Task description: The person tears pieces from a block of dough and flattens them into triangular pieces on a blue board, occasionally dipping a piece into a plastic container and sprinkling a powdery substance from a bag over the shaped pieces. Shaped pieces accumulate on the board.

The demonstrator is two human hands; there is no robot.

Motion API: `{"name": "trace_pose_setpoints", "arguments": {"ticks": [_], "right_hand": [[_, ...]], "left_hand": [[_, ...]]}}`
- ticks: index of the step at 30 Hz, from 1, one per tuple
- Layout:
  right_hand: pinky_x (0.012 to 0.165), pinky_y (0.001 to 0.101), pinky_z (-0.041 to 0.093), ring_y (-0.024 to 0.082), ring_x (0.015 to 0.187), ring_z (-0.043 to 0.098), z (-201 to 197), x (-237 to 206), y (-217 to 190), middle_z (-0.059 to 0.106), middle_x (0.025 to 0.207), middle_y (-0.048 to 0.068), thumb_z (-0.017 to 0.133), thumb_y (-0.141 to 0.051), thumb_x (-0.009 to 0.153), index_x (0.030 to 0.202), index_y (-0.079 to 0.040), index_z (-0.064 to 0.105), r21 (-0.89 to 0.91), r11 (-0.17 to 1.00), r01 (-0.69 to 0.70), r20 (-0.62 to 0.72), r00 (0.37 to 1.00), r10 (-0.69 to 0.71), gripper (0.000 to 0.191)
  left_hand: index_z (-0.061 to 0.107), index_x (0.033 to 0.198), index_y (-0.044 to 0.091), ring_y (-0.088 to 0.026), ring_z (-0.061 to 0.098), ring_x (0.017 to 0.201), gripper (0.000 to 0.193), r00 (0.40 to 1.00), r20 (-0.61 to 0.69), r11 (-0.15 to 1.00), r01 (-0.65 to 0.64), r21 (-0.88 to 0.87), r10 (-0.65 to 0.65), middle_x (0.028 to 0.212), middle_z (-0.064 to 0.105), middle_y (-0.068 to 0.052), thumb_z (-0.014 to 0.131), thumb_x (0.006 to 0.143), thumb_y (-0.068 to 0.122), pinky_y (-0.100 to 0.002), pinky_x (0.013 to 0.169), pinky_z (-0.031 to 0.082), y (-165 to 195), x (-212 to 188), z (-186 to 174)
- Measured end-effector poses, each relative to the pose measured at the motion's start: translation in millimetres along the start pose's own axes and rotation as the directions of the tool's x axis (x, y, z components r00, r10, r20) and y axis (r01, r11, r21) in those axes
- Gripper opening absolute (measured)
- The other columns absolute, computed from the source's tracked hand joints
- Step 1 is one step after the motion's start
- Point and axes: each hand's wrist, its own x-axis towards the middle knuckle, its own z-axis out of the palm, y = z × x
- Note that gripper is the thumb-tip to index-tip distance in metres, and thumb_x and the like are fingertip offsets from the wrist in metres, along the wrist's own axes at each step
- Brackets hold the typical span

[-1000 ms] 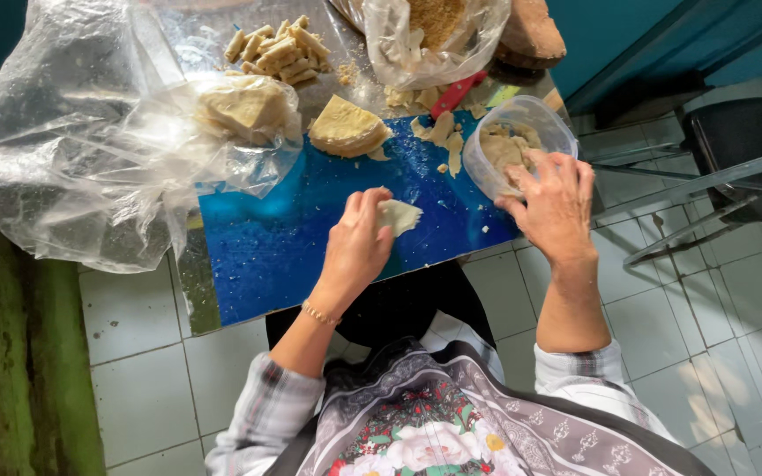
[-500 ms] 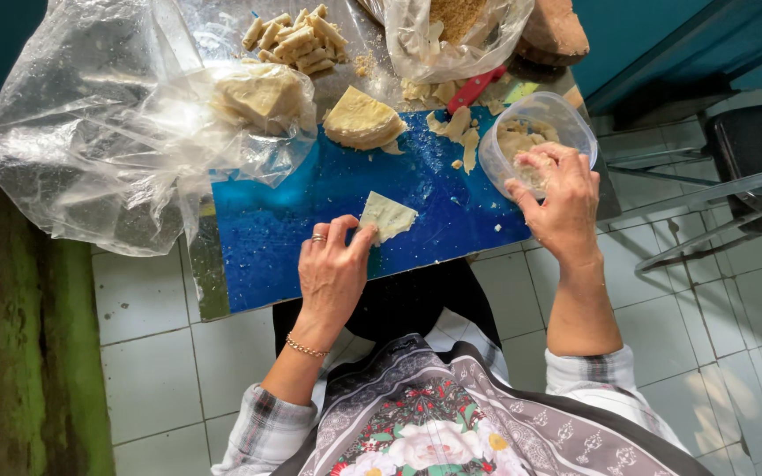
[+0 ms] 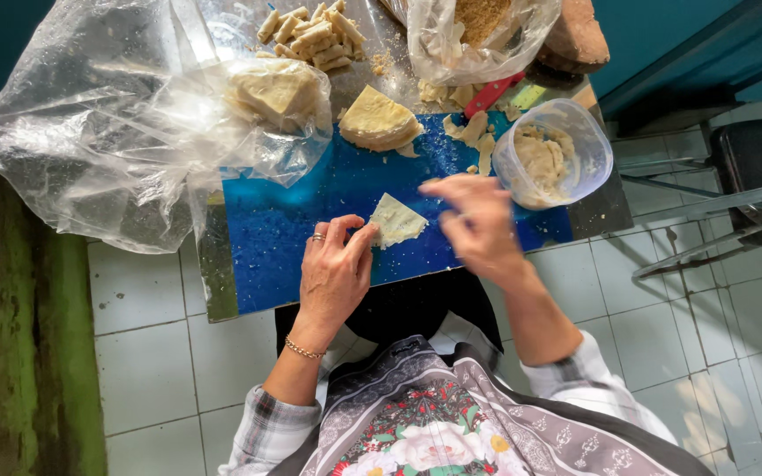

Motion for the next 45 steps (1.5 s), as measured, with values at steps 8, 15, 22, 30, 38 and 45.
{"name": "trace_pose_setpoints", "arguments": {"ticks": [8,15,22,30,38,45], "right_hand": [[0.097,0.0444,0.038,0.023,0.109,0.058,36.5,15.6,-7.6,0.063,0.116,0.0,0.066,-0.005,0.083,0.127,-0.024,0.077,-0.531,0.794,0.295,0.203,0.954,-0.219,0.048],[0.095,0.0413,0.051,0.028,0.11,0.063,9.9,45.8,26.7,0.067,0.116,0.007,0.067,-0.004,0.093,0.122,-0.013,0.072,-0.235,0.971,0.052,-0.12,0.989,-0.082,0.03],[0.08,0.0499,0.049,0.031,0.091,0.063,-29.7,183.8,147.7,0.069,0.096,0.013,0.073,-0.034,0.093,0.097,-0.011,0.081,-0.792,0.604,-0.088,-0.073,0.996,0.049,0.025],[0.085,0.0523,0.047,0.036,0.095,0.069,2.5,220.9,196.5,0.073,0.097,0.017,0.071,-0.049,0.092,0.094,-0.012,0.082,-0.716,0.627,-0.307,0.079,0.856,0.51,0.039],[0.085,0.0464,0.05,0.025,0.083,0.064,21.0,240.6,220.8,0.07,0.087,0.012,0.075,-0.045,0.093,0.082,-0.011,0.077,-0.704,0.614,-0.357,0.128,0.787,0.604,0.036],[0.094,0.0455,0.049,0.02,0.076,0.07,16.2,250.9,231.5,0.076,0.081,0.006,0.062,-0.007,0.104,0.09,-0.013,0.076,-0.905,0.426,0.004,0.145,0.943,0.298,0.021]], "left_hand": [[0.07,0.114,0.009,-0.027,0.06,0.095,0.035,1.0,-0.018,1.0,0.006,-0.002,-0.006,0.115,0.062,-0.008,0.07,0.081,-0.001,-0.041,0.084,0.049,-2.9,0.2,-0.1],[0.071,0.111,0.01,-0.026,0.06,0.091,0.032,0.999,-0.028,0.999,0.013,-0.049,-0.015,0.114,0.063,-0.007,0.071,0.08,0.0,-0.04,0.083,0.049,-2.1,1.0,-1.8],[0.071,0.109,0.009,-0.029,0.061,0.093,0.03,0.998,-0.056,0.995,0.008,-0.096,-0.014,0.112,0.064,-0.008,0.071,0.08,-0.001,-0.041,0.083,0.049,-1.5,1.3,-4.5],[0.071,0.108,0.008,-0.029,0.061,0.093,0.03,0.999,-0.04,0.994,0.016,-0.104,-0.02,0.112,0.064,-0.009,0.07,0.08,-0.001,-0.041,0.084,0.05,-3.1,3.0,-8.0],[0.071,0.108,0.008,-0.029,0.061,0.093,0.03,0.999,-0.03,0.993,0.031,-0.114,-0.035,0.111,0.065,-0.009,0.07,0.08,-0.001,-0.041,0.084,0.05,-4.3,3.1,-6.9],[0.07,0.107,0.008,-0.03,0.061,0.095,0.028,0.997,-0.079,0.994,-0.01,-0.105,0.002,0.109,0.065,-0.008,0.07,0.08,0.0,-0.042,0.089,0.05,-6.0,3.5,-7.2]]}}
